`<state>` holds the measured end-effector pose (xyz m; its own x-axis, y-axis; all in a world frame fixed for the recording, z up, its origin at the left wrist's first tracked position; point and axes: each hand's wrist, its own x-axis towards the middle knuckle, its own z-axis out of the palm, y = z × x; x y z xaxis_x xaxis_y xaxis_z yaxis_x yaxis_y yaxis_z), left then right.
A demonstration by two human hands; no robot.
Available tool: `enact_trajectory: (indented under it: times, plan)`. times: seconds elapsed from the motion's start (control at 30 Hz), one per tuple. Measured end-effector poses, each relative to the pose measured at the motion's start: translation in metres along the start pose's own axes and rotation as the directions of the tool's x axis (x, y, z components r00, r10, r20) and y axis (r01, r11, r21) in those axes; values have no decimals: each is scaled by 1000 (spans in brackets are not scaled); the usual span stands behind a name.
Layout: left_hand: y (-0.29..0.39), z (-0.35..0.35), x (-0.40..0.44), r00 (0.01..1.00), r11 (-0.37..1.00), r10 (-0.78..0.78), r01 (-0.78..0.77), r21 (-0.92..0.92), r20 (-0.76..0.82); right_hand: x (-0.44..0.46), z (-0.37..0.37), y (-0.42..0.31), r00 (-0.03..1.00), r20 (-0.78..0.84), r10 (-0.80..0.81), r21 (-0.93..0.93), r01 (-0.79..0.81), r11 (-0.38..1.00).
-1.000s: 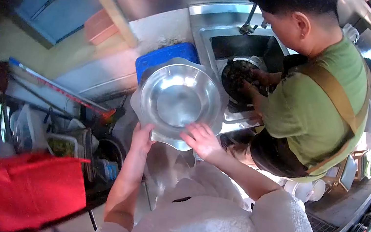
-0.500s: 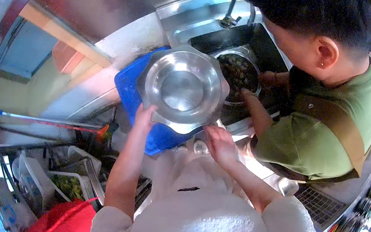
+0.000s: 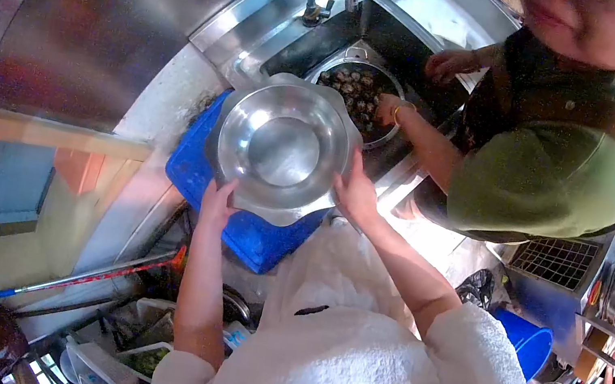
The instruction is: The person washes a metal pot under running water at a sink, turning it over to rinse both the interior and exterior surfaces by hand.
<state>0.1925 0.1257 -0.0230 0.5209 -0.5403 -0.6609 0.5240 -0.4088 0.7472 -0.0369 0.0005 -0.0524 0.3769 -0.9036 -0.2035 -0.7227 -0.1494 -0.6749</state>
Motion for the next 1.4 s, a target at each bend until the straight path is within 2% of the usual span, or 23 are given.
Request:
enact_trajectory:
  times: [0.13, 0.23, 0.33, 0.4, 0.47, 0.5, 0.53, 0.57, 0.6, 0.63, 0.67, 0.7, 0.87, 0.9, 0.93, 0.97, 1.03, 1.1, 1.17, 1.2, 1.27, 1.33, 1.4]
  plan:
    - [0, -2, 5, 1000, 1000, 1, -1, 2, -7, -4, 1, 3, 998, 39, 45, -1, -45, 999]
    - [-1, -2, 8, 996, 999, 49, -48, -6, 77, -6, -1, 6, 996, 61, 68, 8, -68, 998]
    - [-12, -11, 25, 994, 993, 108, -109, 41, 29, -2, -2, 16, 998, 52, 45, 54, -48, 997]
    - [-19, -20, 36, 974, 973, 226, -227, 34, 20, 4, 1, 23, 1000, 21, 13, 74, -14, 997]
    - [-5, -13, 24, 993, 986, 118, -115, 118, -16, 13, -1, 28, 999, 27, 45, 131, -48, 990]
    - [-1, -1, 14, 983, 985, 170, -166, 52, -74, 16, 9, 39, 998, -54, -20, 98, 25, 995]
    - [-10, -4, 25, 979, 980, 193, -195, -25, -68, 14, -4, 31, 996, 57, 65, 79, -69, 994]
    - [-6, -6, 22, 985, 985, 174, -174, 14, 13, 14, 7, 41, 998, -40, -52, 75, 55, 996]
    - [-15, -16, 38, 990, 989, 138, -138, 48, 15, 10, -3, 32, 994, 100, 34, 147, -49, 988]
    - [-4, -6, 23, 994, 992, 110, -111, 59, 30, 5, -7, 27, 999, -7, -38, 92, 39, 995]
    - [-8, -6, 24, 981, 984, 176, -178, 14, 87, 5, -9, 25, 999, 53, 5, 34, -7, 999]
    - [-10, -13, 34, 990, 982, 138, -139, 124, 14, 4, -9, 25, 998, 55, -7, 41, 5, 999]
    - [4, 1, 11, 977, 973, 197, -205, 103, 79, -3, -27, 13, 999, 24, -34, -11, 34, 999]
    - [1, -5, 17, 985, 980, 158, -164, 114, 65, -3, -35, 10, 999, 8, -35, -6, 35, 999]
    - [-1, -7, 23, 992, 985, 114, -119, 122, 49, -7, -59, 1, 923, -324, -207, 21, 226, 974]
    - [-2, -5, 26, 992, 985, 113, -120, 124, 59, -14, -85, -6, 718, -614, -329, -20, 402, 915]
    - [-5, -7, 27, 976, 984, 176, -178, 9, 125, -26, -145, -16, 727, -668, -157, 42, 248, 968]
    - [-6, -10, 34, 978, 986, 158, -164, 33, 136, -35, -180, -9, 691, -718, -90, 69, 200, 977]
    - [-5, -10, 33, 978, 986, 146, -156, 57, 150, -47, -192, 0, 683, -725, -84, 45, 169, 984]
    - [-3, -10, 32, 985, 982, 128, -142, 124, 116, -50, -189, 5, 658, -744, -112, -4, 164, 987]
    - [1, 2, 26, 988, 969, 118, -136, 206, 97, -60, -179, 13, 690, -716, -108, 6, 161, 987]
    - [0, 14, 18, 975, 975, 223, -223, 2, -5, -65, -163, 17, 697, -705, -130, -9, 175, 985]
    - [-1, 2, 32, 982, 977, 186, -189, 94, 43, -68, -150, 20, 729, -674, -115, 13, 168, 986]
